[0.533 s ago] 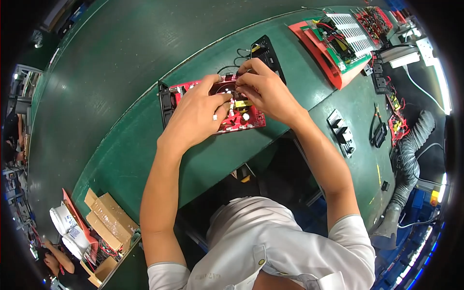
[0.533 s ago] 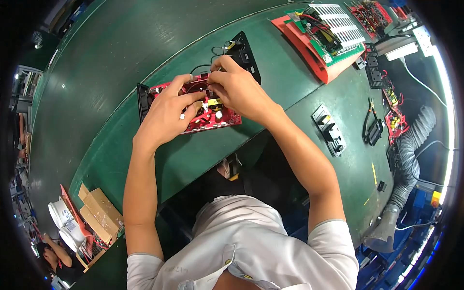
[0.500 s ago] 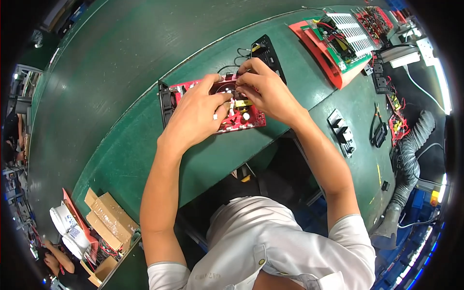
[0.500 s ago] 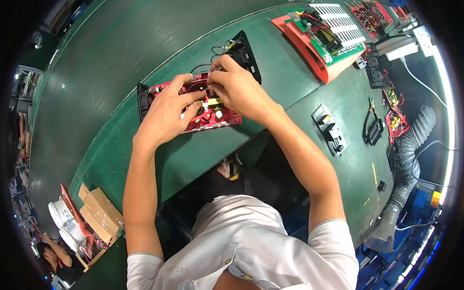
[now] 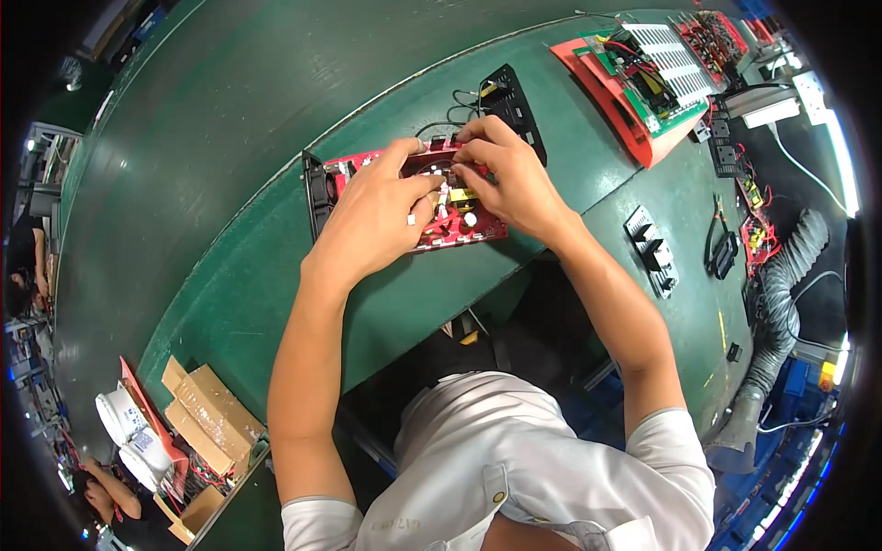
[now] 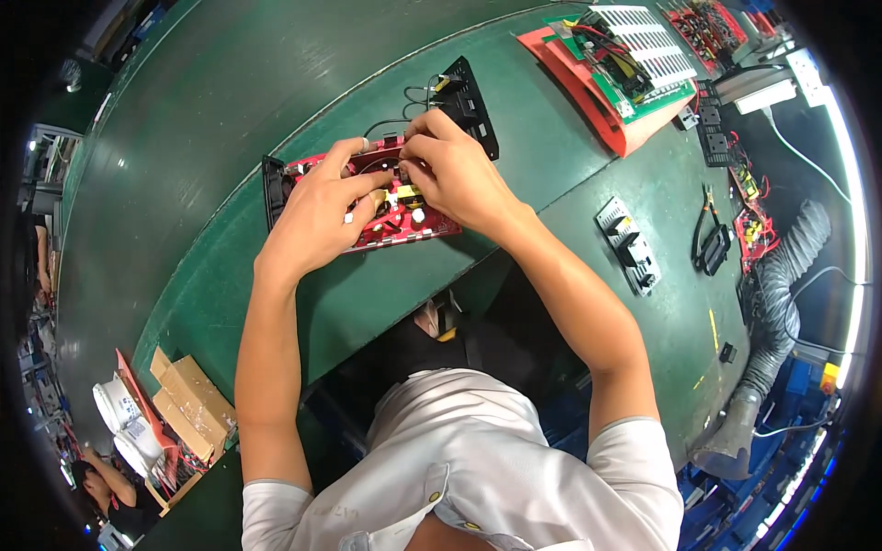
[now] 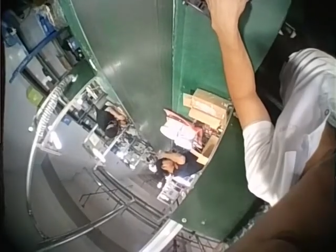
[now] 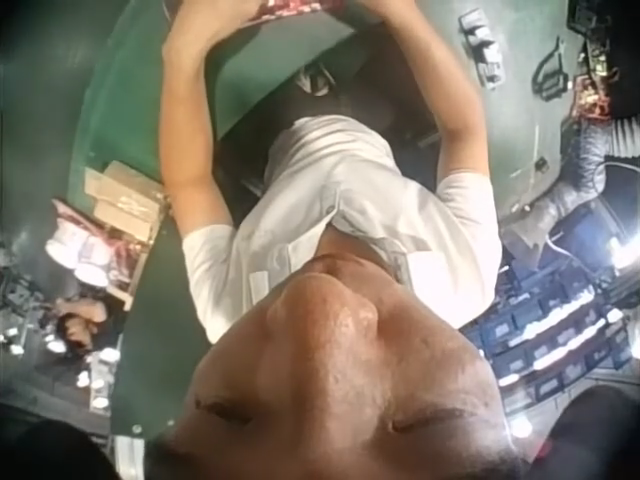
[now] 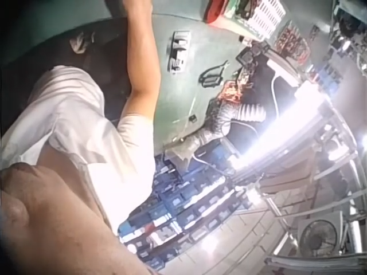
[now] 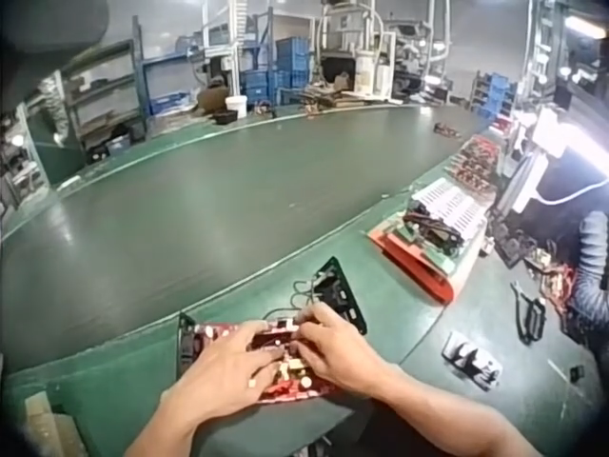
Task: Assembling electronic components and wiring onto a circuit board at a factory workstation.
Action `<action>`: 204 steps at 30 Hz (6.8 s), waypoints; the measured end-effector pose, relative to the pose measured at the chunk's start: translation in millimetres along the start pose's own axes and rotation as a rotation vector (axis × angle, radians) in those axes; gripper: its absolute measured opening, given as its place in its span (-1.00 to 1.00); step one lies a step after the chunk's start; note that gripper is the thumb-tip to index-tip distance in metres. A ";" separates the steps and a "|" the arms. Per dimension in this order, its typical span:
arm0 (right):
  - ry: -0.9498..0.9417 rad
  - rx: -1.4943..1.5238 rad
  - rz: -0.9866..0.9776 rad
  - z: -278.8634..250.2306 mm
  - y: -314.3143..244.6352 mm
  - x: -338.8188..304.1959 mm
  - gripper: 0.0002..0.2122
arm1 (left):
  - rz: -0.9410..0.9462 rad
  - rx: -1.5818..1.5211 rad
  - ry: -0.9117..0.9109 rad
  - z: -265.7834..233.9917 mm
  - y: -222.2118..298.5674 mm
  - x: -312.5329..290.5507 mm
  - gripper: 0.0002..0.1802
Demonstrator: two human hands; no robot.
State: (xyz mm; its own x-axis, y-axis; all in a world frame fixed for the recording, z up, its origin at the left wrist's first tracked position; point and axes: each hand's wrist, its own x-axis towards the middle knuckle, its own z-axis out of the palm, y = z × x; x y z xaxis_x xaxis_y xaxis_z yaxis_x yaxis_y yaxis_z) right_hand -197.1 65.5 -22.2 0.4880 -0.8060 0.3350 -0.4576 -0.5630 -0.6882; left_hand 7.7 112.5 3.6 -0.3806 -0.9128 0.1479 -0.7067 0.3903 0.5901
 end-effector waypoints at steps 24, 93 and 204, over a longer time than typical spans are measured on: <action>0.078 -0.037 0.028 -0.5 -4.5 -2.9 -0.88 | -0.017 0.109 -0.153 -1.0 6.1 11.5 -0.66; -0.395 0.809 0.442 -31.4 -57.8 -21.6 -0.85 | -0.308 -1.077 0.335 30.8 35.3 -67.1 -0.59; -0.135 0.614 0.454 -33.0 -33.3 1.0 -0.82 | -0.053 -0.475 0.483 12.1 4.2 -16.5 -0.81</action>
State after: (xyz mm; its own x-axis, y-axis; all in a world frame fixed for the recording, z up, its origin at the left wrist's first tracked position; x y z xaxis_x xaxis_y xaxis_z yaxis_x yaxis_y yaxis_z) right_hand -205.9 77.4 22.2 0.4559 -0.8820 -0.1194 -0.1594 0.0510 -0.9859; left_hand 3.8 130.7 -6.0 0.0344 -0.9237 0.3816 -0.3368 0.3488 0.8746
